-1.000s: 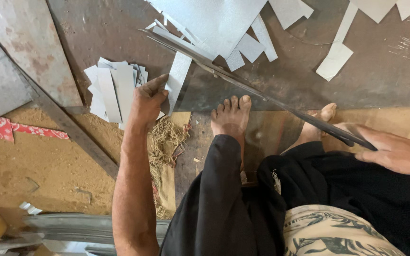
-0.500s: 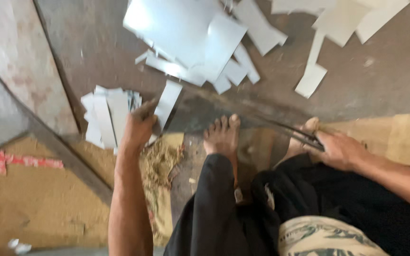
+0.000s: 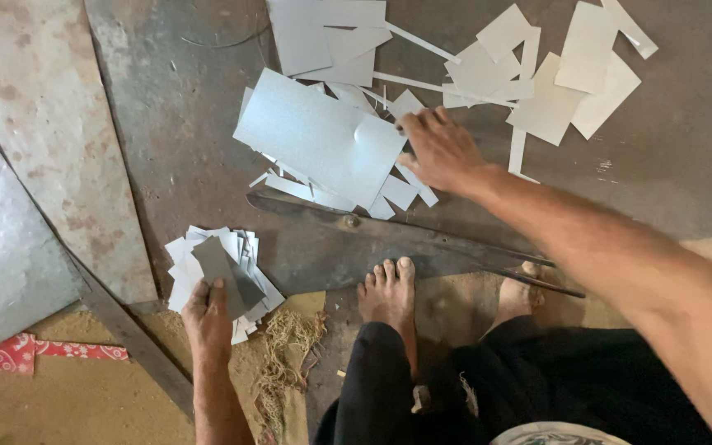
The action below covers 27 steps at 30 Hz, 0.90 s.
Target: The person sits on the floor of a workshop and cuts thin metal sheets into narrow strips using a large hand-lever shear, feeding each sheet under the blade and pressing the long lever down with one hand. Cut strips are stacked in a pile beside the shear, and offcut scraps are pushed aside.
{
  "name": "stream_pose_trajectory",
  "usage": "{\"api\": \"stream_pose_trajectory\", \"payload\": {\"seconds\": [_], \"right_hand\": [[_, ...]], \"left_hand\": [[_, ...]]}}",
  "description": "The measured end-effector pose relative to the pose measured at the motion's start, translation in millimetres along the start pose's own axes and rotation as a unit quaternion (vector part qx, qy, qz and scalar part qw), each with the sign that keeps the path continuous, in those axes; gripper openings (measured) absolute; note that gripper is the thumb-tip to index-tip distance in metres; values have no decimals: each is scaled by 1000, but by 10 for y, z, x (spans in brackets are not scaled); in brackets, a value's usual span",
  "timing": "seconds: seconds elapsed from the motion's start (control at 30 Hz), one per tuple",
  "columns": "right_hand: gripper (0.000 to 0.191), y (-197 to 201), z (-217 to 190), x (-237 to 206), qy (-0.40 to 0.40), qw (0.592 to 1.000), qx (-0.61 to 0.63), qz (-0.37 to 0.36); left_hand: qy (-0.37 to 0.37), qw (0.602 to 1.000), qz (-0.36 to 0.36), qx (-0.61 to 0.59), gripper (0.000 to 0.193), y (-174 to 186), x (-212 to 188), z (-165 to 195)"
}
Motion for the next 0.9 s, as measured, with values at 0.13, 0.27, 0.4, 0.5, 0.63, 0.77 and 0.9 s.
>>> {"api": "stream_pose_trajectory", "payload": {"seconds": [0.13,0.27,0.4,0.5,0.63,0.77,0.9], "right_hand": [[65,-68,10,403,-82,996,28,5],[49,102,97,476,-128,943,301,-61],[47,709,-34,308,-43,880,468,-74],[29,1106,-67,-8,-85,862,496,-55],[23,1320,-218,-432,-129,850,511,1],[22,1187,-430,-849,-222,740,635,-8],[19,1137,-628,-1192,-300,643,704,-43]], "left_hand": [[-11,979,112,168,36,239,161,-199],[-71,941,202,264,34,416,209,-282],[-87,954,221,183,25,476,145,-198],[-205,958,150,133,9,147,-85,183],[-490,855,37,164,7,-843,-767,889],[-538,833,36,124,15,-1361,-1301,1300],[-580,806,62,98,18,-1373,-1512,1586]]}}
Point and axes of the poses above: each hand's wrist, its own x-axis towards the middle knuckle, its own y-axis out of the back of the hand, z = x × y, the point moved 7 cm from there along x, towards the middle knuckle, and after that the axes turned 8 degrees about y, right-handed, at the moved point
